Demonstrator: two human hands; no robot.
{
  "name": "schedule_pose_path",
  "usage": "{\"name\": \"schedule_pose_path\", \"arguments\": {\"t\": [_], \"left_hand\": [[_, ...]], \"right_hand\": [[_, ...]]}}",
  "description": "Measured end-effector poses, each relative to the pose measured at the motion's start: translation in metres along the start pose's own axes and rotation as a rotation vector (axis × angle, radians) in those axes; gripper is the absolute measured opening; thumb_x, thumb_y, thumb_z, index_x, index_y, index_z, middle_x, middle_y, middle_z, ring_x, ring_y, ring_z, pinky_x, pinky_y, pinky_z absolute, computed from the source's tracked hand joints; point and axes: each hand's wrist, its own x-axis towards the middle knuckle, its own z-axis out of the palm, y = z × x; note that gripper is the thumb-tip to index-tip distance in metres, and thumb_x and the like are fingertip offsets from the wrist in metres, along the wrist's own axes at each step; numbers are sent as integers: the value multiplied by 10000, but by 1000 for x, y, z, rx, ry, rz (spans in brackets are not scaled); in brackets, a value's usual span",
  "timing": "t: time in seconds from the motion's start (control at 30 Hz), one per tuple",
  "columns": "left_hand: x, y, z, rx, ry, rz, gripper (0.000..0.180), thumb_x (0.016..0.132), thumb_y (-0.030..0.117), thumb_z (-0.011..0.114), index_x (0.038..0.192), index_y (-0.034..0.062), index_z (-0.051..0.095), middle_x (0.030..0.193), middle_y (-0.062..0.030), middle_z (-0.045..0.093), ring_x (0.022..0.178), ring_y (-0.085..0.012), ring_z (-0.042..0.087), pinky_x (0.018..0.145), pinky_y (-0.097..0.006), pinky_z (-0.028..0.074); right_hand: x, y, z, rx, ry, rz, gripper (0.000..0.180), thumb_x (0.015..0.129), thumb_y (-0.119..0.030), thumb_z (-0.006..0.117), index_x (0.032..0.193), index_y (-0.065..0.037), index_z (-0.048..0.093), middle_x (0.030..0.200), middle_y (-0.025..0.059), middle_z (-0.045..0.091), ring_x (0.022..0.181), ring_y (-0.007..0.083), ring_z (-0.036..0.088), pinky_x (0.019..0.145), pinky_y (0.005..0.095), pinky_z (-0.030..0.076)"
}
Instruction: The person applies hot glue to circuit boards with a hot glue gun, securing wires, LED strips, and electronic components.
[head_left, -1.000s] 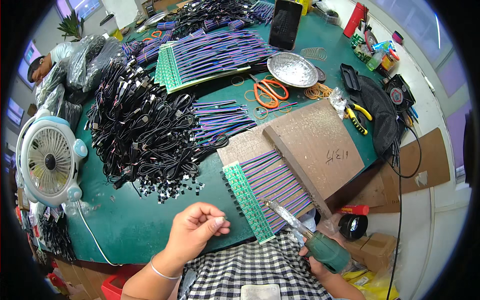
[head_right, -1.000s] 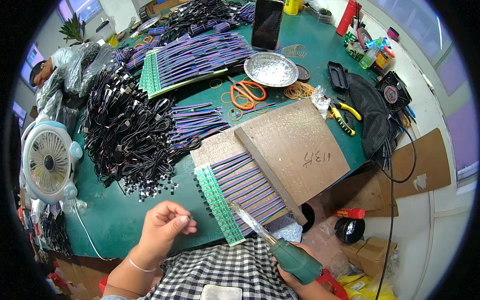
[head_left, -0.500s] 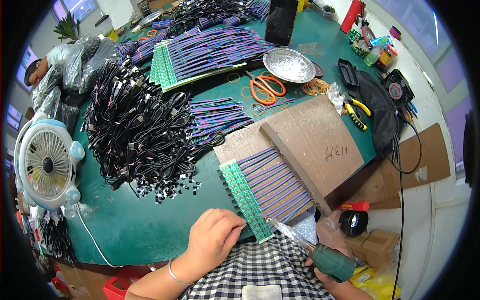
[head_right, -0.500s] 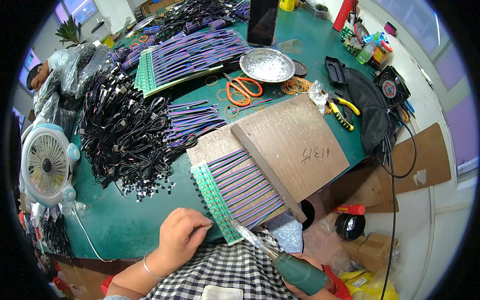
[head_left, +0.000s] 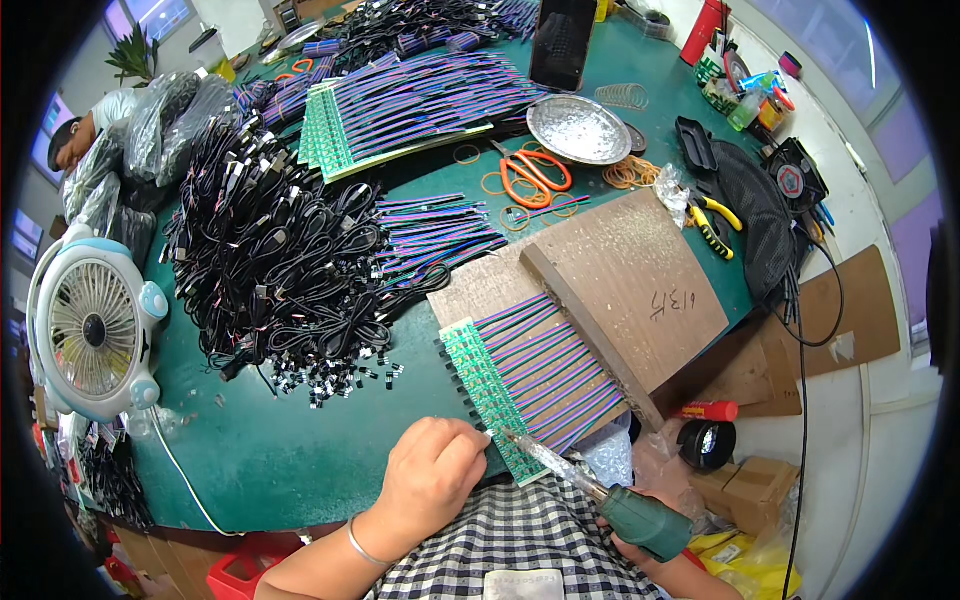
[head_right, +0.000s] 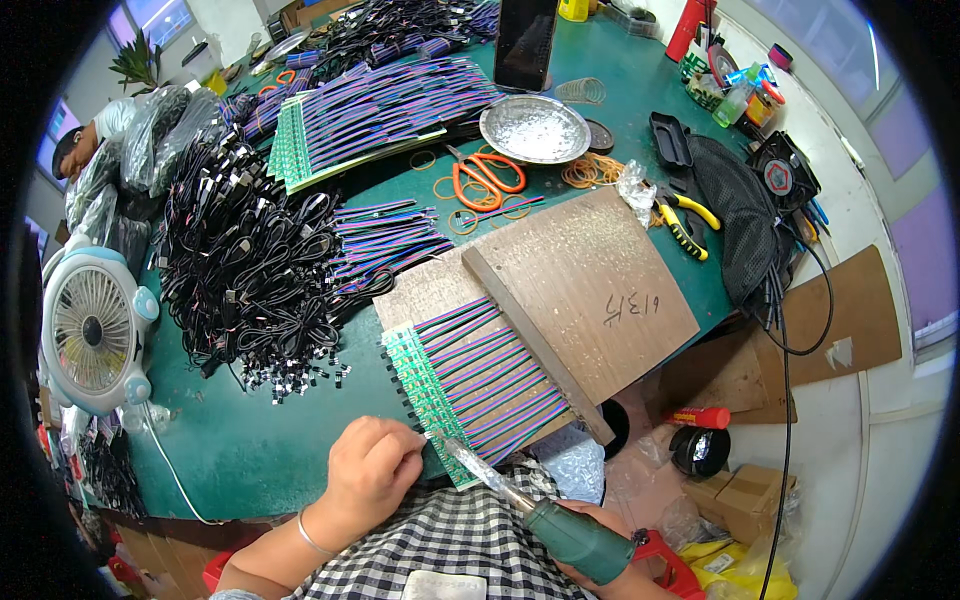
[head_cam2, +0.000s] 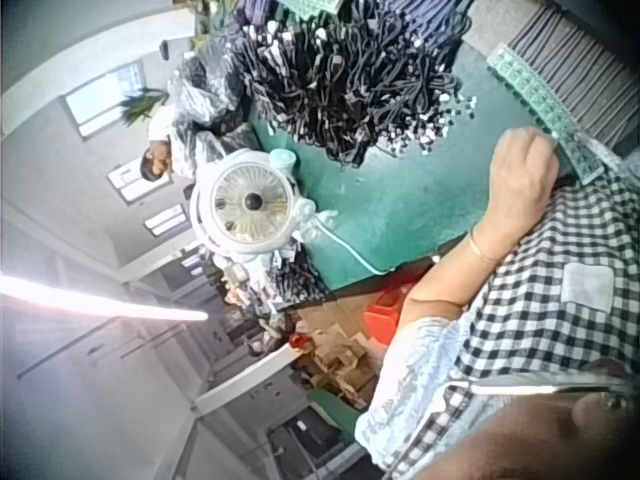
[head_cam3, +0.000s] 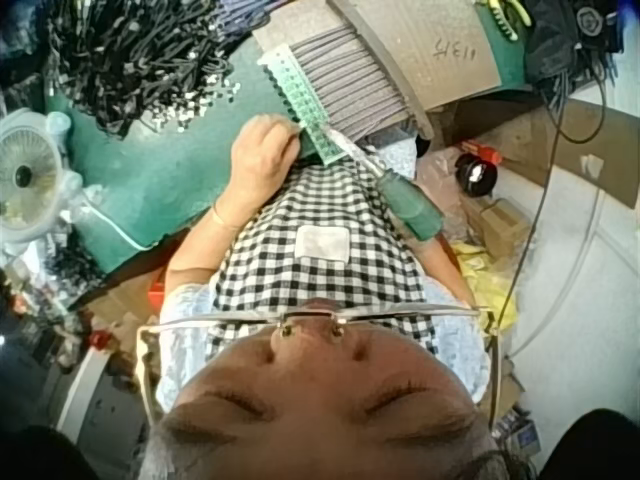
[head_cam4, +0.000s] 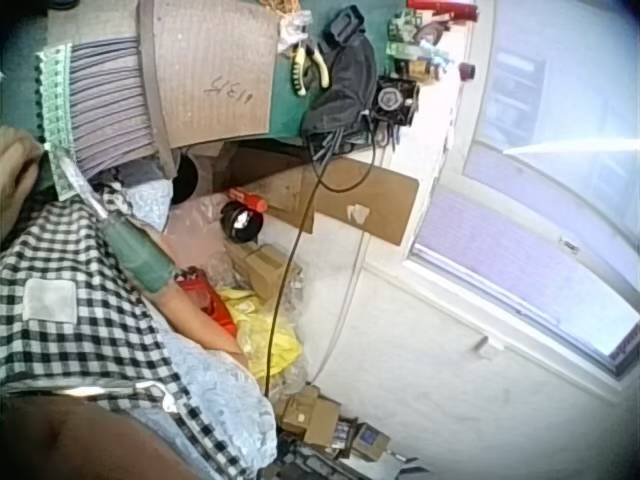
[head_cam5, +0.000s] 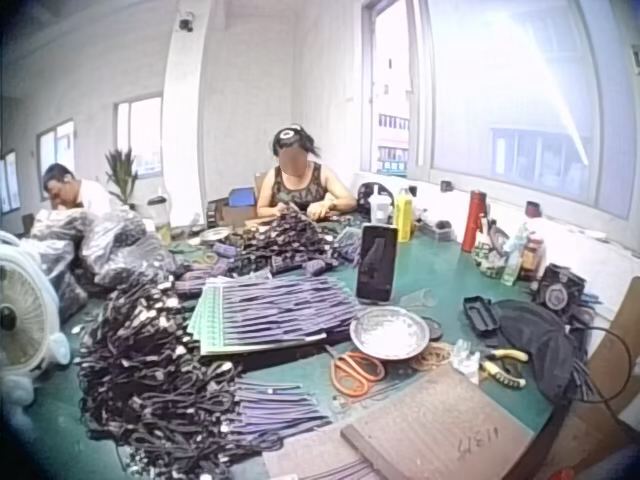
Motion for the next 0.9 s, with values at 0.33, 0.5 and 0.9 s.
{"name": "schedule_pose_path", "arguments": {"t": [0.33, 0.5, 0.9], "left_hand": [[1, -1, 1, -11, -8, 6, 188, 622, -8, 668, 787, 41, 592, 797, -62, 574, 705, -234, 559, 633, -335, 472], [1, -1, 1, -10, -19, 9, 186, 626, -5, 666, 791, 41, 592, 797, -61, 574, 705, -233, 559, 630, -334, 473], [1, -2, 4, -25, 3, 11, 267, 578, -27, 688, 807, 66, 588, 775, -55, 576, 687, -243, 553, 598, -343, 456]], "right_hand": [[-4, -22, 49, -956, 12, -892, 79, 689, -93, 632, 751, -49, 652, 678, 46, 653, 633, 196, 629, 610, 300, 507], [-3, -19, 43, -966, 36, -827, 93, 662, -128, 652, 741, -80, 662, 691, 21, 657, 665, 198, 617, 652, 309, 500], [15, -5, 13, -977, -189, -943, 461, 752, -327, 741, 983, 45, 596, 895, 151, 633, 802, 228, 641, 723, 292, 508]]}}
